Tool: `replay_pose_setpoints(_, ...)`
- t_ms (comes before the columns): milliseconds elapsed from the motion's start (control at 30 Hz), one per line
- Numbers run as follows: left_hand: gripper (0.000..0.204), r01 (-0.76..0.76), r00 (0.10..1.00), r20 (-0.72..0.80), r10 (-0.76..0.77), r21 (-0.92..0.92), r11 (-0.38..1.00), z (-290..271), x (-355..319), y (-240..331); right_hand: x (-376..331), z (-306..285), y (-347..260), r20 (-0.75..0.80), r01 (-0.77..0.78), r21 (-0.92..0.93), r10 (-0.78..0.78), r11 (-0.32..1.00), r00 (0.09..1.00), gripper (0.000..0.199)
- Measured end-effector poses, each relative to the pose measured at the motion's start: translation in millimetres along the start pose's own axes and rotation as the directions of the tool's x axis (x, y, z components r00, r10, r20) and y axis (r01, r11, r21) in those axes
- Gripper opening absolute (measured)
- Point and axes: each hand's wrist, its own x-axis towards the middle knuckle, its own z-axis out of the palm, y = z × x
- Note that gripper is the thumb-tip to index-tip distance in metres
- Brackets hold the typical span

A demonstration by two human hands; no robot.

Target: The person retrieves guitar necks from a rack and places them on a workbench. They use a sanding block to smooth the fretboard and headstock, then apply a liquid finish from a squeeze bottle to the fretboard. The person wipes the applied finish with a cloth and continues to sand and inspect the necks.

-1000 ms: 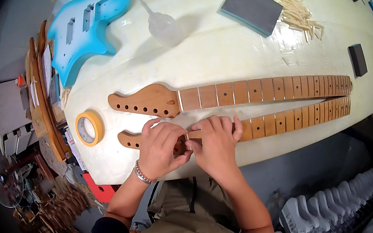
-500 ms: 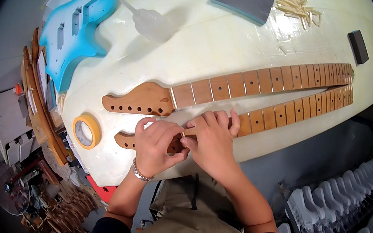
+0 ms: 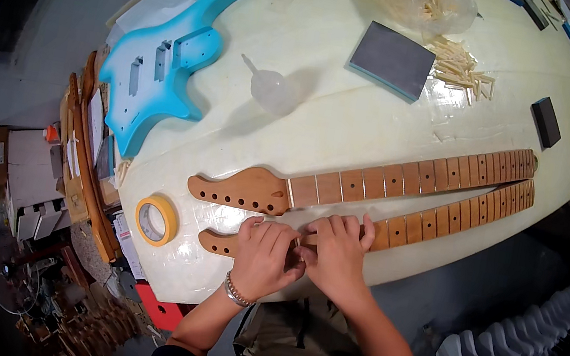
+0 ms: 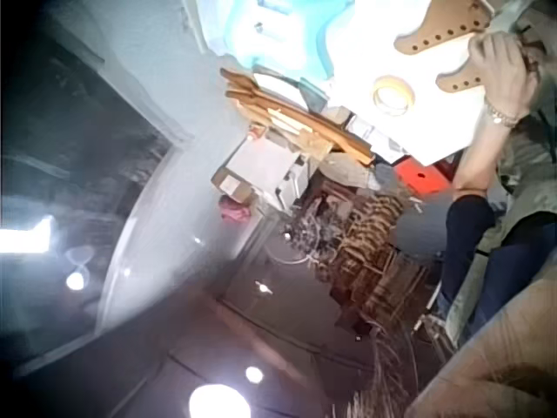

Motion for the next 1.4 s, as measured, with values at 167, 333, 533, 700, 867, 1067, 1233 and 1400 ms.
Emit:
replay_pose_setpoints(167,0.04,-0.011,1.0,-0.007,0.011,-0.03,0.999,-2.3,-1.3,-0.7,1.4,-1.9,-1.6,0.006,0.0,0.005,0.0,1.0,1.0,0.028)
replay_pose_setpoints(333,0.042,-0.015,1.0,0.021,0.016,-0.033,0.999,-7.1,-0.3,-2.3,1.6,0.5,-0.3,-0.006,0.008,0.013,-0.008,1.0,1.0,0.029)
replay_pose_setpoints(533,0.04,-0.024,0.999,-0.032,0.023,-0.04,0.999,-2.4,3.0,-1.1,-0.9,3.3,4.6,0.007,-0.013,0.024,0.013,1.0,1.0,0.031)
replay_pose_setpoints(700,0.037,-0.043,0.999,-0.017,0.043,-0.002,0.999,0.0,3.8,-1.6,-2.8,4.5,7.1,0.015,-0.022,0.047,0.021,0.999,1.0,0.035)
replay_pose_setpoints(867,0.039,-0.048,0.999,-0.021,0.048,0.007,0.999,0.2,3.5,-2.8,-2.4,4.5,6.3,0.001,-0.015,0.019,0.015,1.0,1.0,0.031)
replay_pose_setpoints(1067,0.037,-0.053,0.998,-0.023,0.052,-0.029,0.998,1.0,3.8,-7.0,-0.8,4.5,8.0,-0.021,0.001,0.066,0.0,0.998,1.0,0.041)
replay_pose_setpoints(1233,0.045,-0.027,0.999,-0.031,0.026,-0.036,0.999,1.9,0.3,-7.3,0.8,3.8,4.1,0.0,-0.031,0.044,0.031,0.999,1.0,0.041)
replay_pose_setpoints(1400,0.05,0.004,1.0,-0.027,-0.008,-0.126,0.992,0.8,-5.8,-5.5,-0.6,4.9,5.4,0.001,-0.031,0.046,0.031,0.998,1.0,0.043)
